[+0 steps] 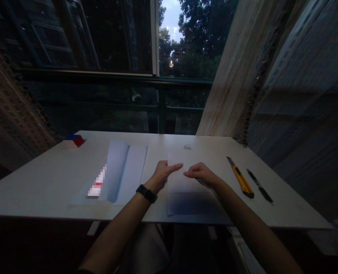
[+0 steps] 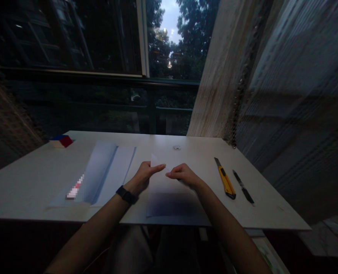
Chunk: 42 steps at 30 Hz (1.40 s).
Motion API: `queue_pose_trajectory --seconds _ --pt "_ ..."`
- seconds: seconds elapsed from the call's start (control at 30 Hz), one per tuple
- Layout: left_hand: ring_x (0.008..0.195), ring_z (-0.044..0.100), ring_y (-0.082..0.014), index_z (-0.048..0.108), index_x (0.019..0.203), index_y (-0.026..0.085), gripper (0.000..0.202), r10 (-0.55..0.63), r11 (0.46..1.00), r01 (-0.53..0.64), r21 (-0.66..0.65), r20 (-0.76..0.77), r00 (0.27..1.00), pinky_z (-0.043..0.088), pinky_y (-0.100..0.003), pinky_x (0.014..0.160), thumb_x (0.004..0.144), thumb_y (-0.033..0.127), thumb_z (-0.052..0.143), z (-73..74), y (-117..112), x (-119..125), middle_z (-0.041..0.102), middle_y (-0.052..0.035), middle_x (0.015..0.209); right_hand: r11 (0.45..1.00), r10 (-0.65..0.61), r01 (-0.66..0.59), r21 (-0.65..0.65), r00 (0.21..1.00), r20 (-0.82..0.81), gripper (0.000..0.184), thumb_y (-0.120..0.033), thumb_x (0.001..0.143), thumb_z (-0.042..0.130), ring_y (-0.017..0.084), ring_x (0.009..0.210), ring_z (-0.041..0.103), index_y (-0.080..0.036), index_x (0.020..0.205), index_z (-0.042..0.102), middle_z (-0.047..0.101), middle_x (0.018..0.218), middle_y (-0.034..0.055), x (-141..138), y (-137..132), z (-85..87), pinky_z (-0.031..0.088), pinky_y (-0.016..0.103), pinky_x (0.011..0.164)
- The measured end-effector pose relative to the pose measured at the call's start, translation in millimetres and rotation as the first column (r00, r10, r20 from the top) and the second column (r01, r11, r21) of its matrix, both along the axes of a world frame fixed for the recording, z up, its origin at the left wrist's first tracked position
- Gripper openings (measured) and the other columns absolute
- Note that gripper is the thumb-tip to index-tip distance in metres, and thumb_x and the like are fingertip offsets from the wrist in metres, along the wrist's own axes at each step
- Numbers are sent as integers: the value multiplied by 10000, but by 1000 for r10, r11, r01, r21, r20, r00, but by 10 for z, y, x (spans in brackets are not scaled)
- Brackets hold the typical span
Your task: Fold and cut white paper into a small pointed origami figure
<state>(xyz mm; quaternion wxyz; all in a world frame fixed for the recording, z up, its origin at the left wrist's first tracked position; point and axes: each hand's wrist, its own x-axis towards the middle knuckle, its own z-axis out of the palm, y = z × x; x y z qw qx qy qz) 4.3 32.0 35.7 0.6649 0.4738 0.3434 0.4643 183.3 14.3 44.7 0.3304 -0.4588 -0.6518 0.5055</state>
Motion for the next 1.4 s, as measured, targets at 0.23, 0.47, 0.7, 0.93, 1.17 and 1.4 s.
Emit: queue_pose_trajectory --seconds 0.23,0.47,0.7,0.93,1.17,1.4 --pt "586 612 -176 664 720 89 289 88 993 -83 -89 59 994 476 -301 593 510 245 788 63 -15 -25 681 -85 725 999 31 -29 -32 996 79 428 -491 617 672 47 408 217 -152 448 473 287 396 -74 51 -33 -35 129 252 428" --pt "602 634 -203 661 748 90 279 165 974 -146 -173 100 981 497 -333 623 505 175 769 81 29 -46 690 -87 728 988 106 -87 -130 983 149 402 -451 641 675 37 369 222 -140 444 512 299 372 -74 382 -238 15 154 242 408" --pt "603 628 -191 653 791 80 318 160 981 -143 -132 128 979 491 -311 609 546 243 773 33 65 -49 684 -100 728 998 -14 17 -68 999 44 388 -496 682 634 149 616 582 -112 715 682 655 685 87 659 -162 173 427 281 613" --pt "617 623 -181 656 815 75 358 117 992 -112 -59 91 989 479 -299 617 553 288 775 -18 51 -45 686 -106 768 999 16 -23 37 985 174 472 -572 652 606 82 484 427 -102 679 641 537 533 5 44 91 206 308 228 471" --pt "538 590 -146 648 664 81 279 68 995 -64 -74 56 996 451 -263 543 553 307 767 31 28 -56 659 -78 657 986 164 -166 -18 950 267 401 -504 619 653 63 477 312 -116 564 566 397 480 -49 192 87 197 207 228 464" --pt "561 606 -157 612 562 102 250 37 995 -33 -93 40 999 468 -275 572 533 296 766 90 -18 -5 641 -62 627 963 269 -257 -80 903 335 386 -472 633 656 56 458 255 -121 516 548 331 444 -66 510 -42 358 181 234 463"
